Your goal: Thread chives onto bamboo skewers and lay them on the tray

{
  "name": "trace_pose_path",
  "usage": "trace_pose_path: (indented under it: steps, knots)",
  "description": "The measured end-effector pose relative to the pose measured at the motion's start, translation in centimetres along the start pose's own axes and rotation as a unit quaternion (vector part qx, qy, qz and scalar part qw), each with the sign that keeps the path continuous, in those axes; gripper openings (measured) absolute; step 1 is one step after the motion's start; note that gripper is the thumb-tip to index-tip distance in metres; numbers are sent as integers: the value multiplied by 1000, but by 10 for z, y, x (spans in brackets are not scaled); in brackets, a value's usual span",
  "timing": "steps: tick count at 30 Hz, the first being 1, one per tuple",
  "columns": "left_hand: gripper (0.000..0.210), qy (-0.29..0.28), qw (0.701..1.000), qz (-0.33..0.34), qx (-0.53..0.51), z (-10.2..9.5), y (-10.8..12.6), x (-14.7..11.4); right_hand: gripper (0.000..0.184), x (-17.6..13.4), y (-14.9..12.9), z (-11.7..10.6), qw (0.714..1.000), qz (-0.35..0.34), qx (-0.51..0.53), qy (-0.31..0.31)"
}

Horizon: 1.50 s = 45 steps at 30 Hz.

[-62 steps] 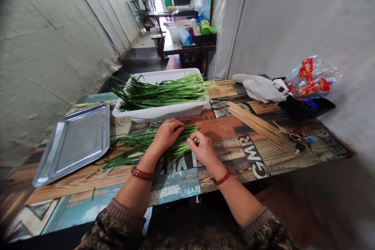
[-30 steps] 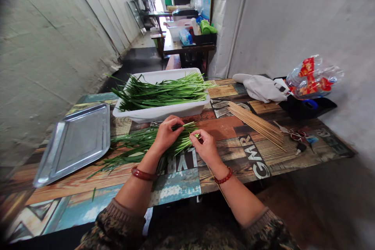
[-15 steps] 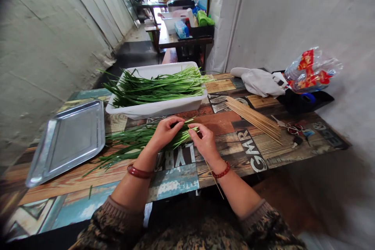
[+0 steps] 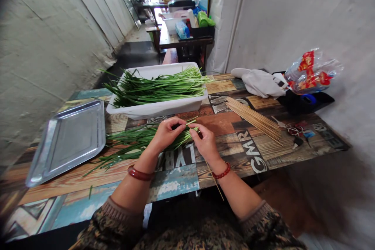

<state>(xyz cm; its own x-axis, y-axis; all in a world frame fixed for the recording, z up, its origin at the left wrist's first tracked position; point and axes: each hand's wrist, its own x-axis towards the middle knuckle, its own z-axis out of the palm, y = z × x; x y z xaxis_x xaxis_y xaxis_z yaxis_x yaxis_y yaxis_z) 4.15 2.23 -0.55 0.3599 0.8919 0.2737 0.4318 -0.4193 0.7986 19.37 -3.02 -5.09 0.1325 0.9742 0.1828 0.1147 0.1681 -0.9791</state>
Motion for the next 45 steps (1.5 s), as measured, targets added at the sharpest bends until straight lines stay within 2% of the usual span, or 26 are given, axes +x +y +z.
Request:
trace_pose_path:
  steps: [16, 21, 25, 37, 42, 45]
  knots:
    - [15, -10, 1000, 20, -11, -2, 1, -1, 26, 1, 2, 2, 1000, -21, -6, 16]
    - [15, -13, 1000, 20, -9, -2, 2, -1, 47, 0, 2, 3, 997, -62, -8, 41]
    - [15, -20, 1000, 11, -14, -2, 3, -1, 40, -1, 0, 3, 996, -74, -39, 44]
    - [18, -48, 998, 6, -39, 0, -3, -2, 29, -1, 3, 5, 997, -68, 9, 38]
    - [19, -79, 996, 18, -34, 2, -4, -2, 19, -1, 6, 4, 997, -53, -10, 57]
    - [19, -93, 995, 21, -26, 1, -3, -2, 20, 0, 8, 4, 996, -53, -25, 62]
